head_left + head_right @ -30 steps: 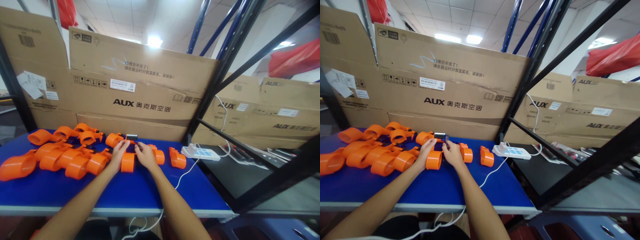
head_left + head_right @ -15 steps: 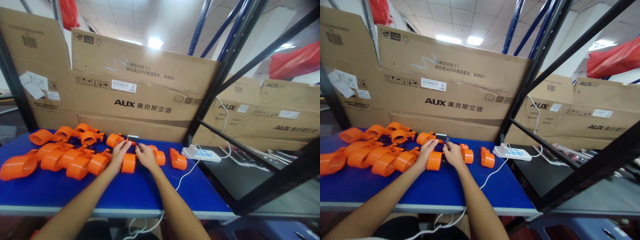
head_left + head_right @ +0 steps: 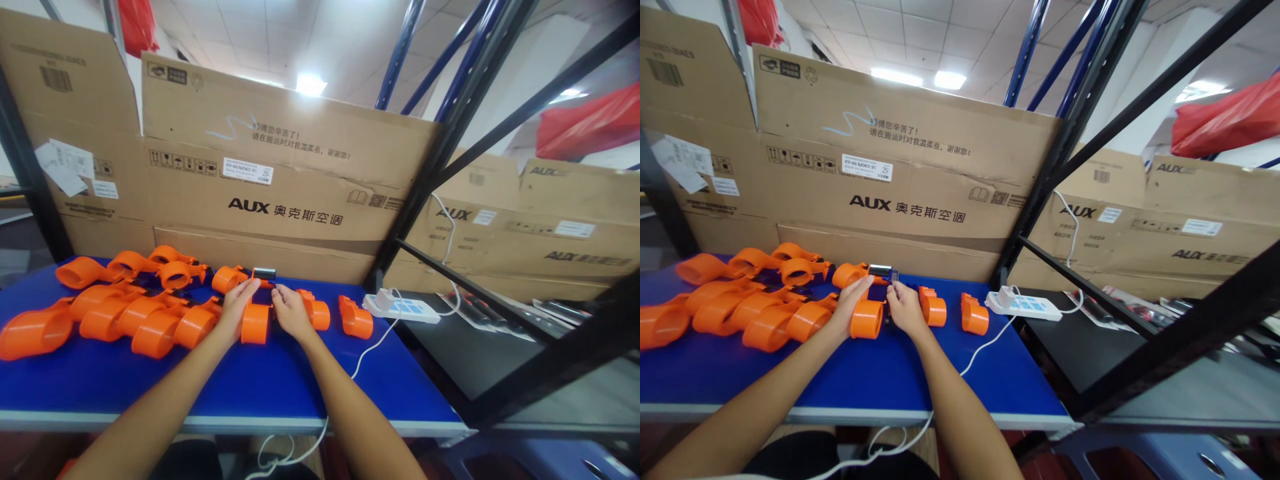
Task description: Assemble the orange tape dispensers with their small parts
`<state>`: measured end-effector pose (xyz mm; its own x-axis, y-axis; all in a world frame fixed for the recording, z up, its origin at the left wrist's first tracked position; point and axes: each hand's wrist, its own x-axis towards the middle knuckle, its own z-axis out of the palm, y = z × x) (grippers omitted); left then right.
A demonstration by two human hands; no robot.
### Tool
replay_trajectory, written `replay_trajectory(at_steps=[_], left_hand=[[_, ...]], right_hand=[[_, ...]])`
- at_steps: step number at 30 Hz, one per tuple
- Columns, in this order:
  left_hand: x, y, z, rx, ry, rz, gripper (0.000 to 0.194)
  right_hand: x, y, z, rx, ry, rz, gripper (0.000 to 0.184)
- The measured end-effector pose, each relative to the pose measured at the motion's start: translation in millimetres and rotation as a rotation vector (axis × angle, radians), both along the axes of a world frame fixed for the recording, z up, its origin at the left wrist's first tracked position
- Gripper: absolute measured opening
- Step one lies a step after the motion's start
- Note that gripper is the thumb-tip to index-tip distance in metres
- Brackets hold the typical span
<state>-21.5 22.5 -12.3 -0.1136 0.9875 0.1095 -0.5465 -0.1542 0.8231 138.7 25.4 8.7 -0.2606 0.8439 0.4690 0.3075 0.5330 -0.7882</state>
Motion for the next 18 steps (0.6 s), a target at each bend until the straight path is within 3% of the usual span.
replay_trajectory(at_steps=[18], left_hand=[[3.6,0.3,0.8,-0.014,-0.129,-0.081,0.045]], right_hand=[[-1.9,4.5,-3.8,0.006,0.029,-0.034,0.033]])
